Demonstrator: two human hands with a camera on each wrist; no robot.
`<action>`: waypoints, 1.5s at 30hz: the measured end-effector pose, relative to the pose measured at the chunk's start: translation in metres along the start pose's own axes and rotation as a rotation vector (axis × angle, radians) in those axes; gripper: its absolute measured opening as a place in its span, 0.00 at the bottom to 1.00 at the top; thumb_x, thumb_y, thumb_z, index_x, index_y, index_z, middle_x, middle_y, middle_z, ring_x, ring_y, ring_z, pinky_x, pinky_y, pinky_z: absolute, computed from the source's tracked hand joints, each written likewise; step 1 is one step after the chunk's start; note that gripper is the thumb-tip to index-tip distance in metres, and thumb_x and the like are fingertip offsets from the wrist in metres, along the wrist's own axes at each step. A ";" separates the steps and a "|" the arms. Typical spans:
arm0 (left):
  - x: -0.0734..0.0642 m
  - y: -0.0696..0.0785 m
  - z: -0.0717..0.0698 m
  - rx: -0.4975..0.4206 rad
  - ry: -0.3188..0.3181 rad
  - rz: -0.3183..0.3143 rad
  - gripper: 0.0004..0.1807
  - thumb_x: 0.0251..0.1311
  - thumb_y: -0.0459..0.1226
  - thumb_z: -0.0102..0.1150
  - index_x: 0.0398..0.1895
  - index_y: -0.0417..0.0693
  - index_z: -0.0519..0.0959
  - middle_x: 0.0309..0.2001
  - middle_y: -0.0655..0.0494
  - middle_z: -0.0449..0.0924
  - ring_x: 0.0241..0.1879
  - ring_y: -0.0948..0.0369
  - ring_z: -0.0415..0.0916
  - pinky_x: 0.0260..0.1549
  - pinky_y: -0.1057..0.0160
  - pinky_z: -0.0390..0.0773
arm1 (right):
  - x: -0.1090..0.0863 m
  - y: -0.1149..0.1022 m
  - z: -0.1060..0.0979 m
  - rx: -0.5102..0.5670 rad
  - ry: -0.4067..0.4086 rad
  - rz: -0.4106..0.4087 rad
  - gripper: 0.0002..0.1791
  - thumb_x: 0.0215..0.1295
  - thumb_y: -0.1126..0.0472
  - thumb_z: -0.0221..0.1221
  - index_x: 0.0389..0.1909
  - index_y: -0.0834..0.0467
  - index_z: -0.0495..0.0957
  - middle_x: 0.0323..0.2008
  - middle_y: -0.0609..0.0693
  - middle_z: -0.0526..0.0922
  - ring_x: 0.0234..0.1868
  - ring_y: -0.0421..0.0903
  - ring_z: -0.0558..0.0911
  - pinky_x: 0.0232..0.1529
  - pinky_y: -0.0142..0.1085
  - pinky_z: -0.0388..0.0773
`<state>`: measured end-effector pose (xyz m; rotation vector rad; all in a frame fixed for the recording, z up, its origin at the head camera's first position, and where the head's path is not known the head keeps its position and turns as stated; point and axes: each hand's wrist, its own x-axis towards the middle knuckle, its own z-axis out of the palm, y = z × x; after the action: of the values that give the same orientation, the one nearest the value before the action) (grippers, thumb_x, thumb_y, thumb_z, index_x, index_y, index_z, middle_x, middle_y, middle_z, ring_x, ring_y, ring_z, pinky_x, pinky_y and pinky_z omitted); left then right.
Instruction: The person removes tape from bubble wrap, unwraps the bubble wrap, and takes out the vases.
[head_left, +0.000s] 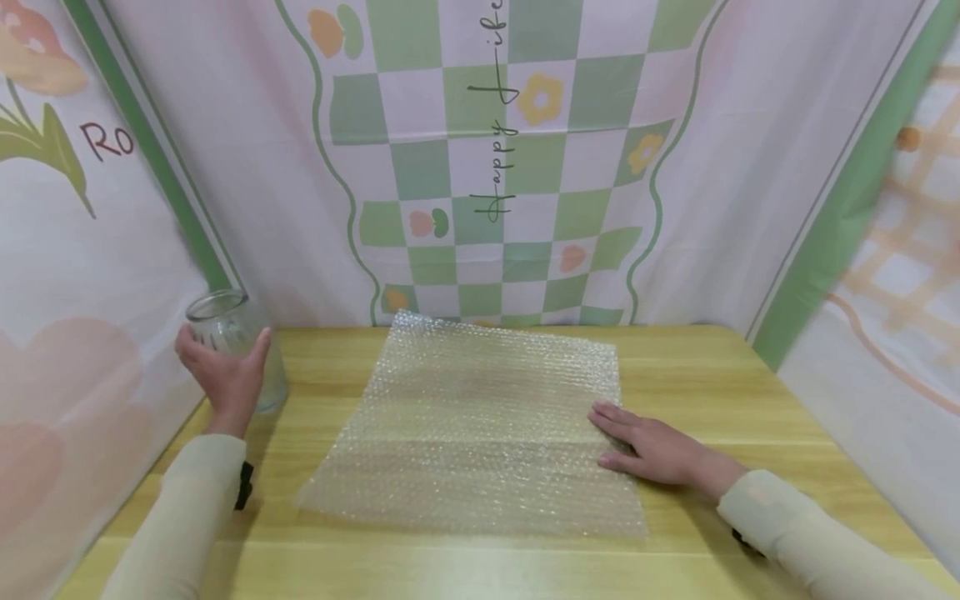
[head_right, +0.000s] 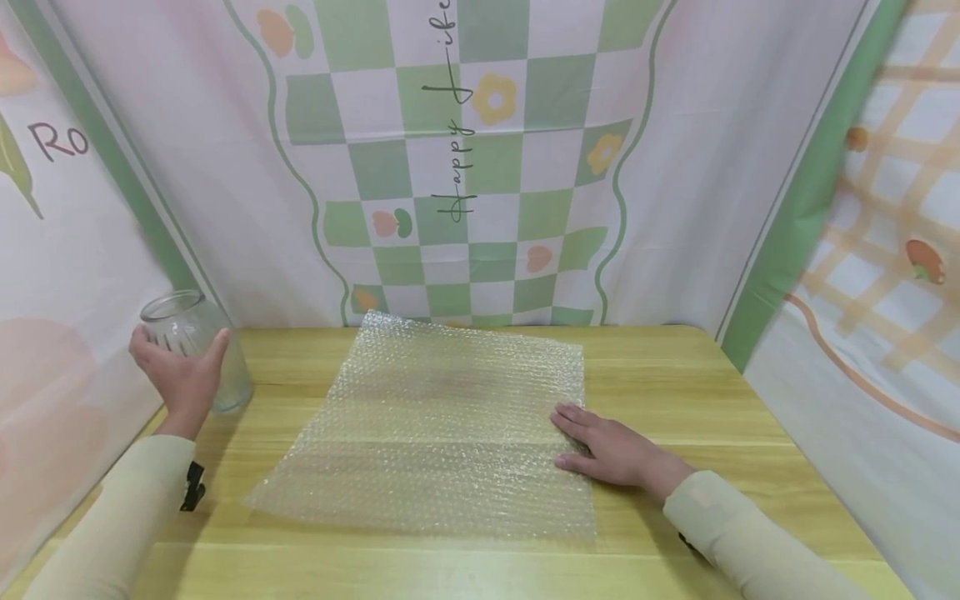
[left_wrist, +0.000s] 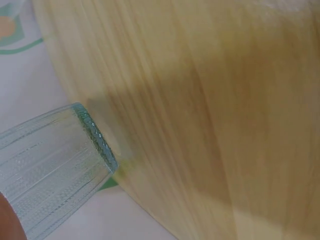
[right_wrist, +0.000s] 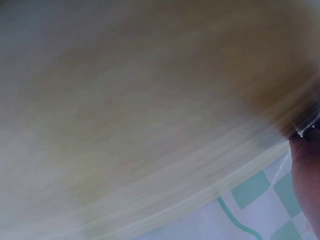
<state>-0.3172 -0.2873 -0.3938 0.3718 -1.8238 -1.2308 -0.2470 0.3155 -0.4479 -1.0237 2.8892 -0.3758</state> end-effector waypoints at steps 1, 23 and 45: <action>0.000 0.000 0.000 0.004 0.000 0.000 0.58 0.49 0.47 0.78 0.76 0.44 0.48 0.72 0.46 0.52 0.70 0.60 0.52 0.67 0.70 0.49 | 0.000 0.000 0.000 0.000 0.001 0.000 0.41 0.73 0.37 0.50 0.74 0.64 0.60 0.74 0.62 0.57 0.73 0.62 0.57 0.67 0.58 0.60; 0.002 -0.008 0.000 0.003 -0.007 0.046 0.58 0.50 0.46 0.77 0.75 0.41 0.48 0.71 0.43 0.51 0.70 0.58 0.52 0.67 0.70 0.49 | 0.001 0.000 0.000 0.003 0.010 0.003 0.41 0.73 0.38 0.51 0.74 0.64 0.60 0.74 0.62 0.57 0.72 0.62 0.58 0.66 0.59 0.61; -0.005 -0.006 -0.002 0.011 -0.001 0.018 0.60 0.48 0.47 0.79 0.76 0.43 0.48 0.72 0.45 0.50 0.71 0.57 0.51 0.67 0.69 0.49 | 0.001 0.001 0.000 0.008 -0.012 0.005 0.42 0.74 0.37 0.50 0.75 0.64 0.59 0.75 0.62 0.56 0.73 0.62 0.58 0.66 0.59 0.61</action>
<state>-0.3140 -0.2880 -0.4007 0.3598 -1.8318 -1.2094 -0.2483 0.3160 -0.4484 -1.0132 2.8772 -0.3792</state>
